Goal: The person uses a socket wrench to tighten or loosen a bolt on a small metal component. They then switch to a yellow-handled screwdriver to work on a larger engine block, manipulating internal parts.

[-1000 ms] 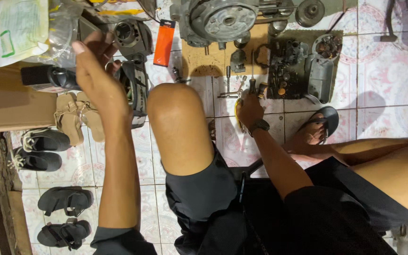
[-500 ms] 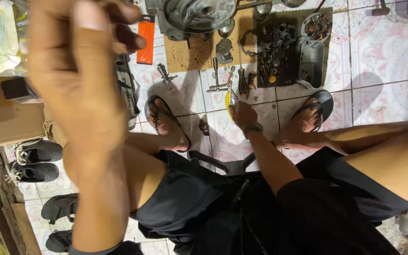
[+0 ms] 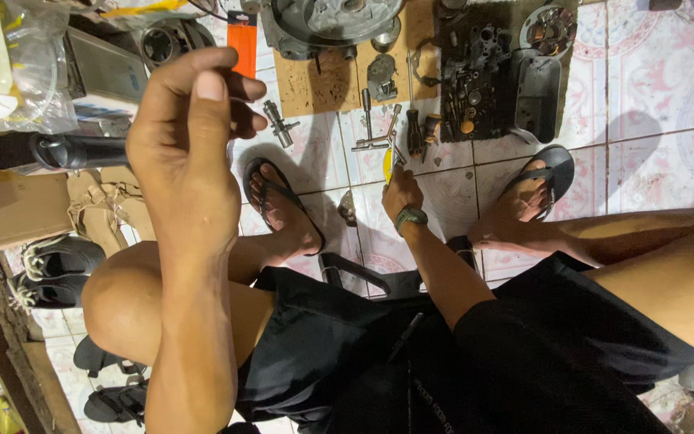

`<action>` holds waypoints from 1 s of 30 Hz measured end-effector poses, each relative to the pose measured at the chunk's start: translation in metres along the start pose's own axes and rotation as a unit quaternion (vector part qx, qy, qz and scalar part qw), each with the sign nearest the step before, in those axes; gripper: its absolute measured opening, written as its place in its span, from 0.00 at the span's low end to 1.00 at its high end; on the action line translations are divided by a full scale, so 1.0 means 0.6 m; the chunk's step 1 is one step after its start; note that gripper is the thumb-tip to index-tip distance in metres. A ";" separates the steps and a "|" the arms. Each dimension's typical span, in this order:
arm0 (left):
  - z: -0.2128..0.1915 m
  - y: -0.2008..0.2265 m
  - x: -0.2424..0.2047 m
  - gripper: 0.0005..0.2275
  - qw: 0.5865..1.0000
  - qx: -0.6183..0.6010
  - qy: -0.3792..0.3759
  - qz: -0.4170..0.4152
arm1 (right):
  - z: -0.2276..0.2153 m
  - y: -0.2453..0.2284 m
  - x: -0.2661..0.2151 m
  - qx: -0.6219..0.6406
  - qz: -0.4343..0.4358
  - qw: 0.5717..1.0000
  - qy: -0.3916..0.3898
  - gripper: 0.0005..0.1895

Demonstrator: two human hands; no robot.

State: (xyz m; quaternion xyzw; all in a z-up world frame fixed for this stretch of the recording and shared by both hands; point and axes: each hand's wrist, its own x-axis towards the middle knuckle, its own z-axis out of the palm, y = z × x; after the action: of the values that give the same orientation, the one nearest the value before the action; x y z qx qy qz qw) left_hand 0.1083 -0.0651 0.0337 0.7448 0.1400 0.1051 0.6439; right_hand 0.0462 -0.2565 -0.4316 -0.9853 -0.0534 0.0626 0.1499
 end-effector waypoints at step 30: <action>0.039 -0.031 0.018 0.15 0.998 0.041 0.022 -0.039 | -0.056 0.032 0.024 0.228 0.004 0.973 -0.047 0.07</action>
State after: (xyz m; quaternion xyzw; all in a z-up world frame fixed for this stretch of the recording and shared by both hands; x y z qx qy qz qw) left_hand 0.1251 -0.0808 0.0115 0.7617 0.1874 0.0908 0.6136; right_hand 0.0666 -0.2825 -0.4073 -0.9213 -0.0410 0.1195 0.3678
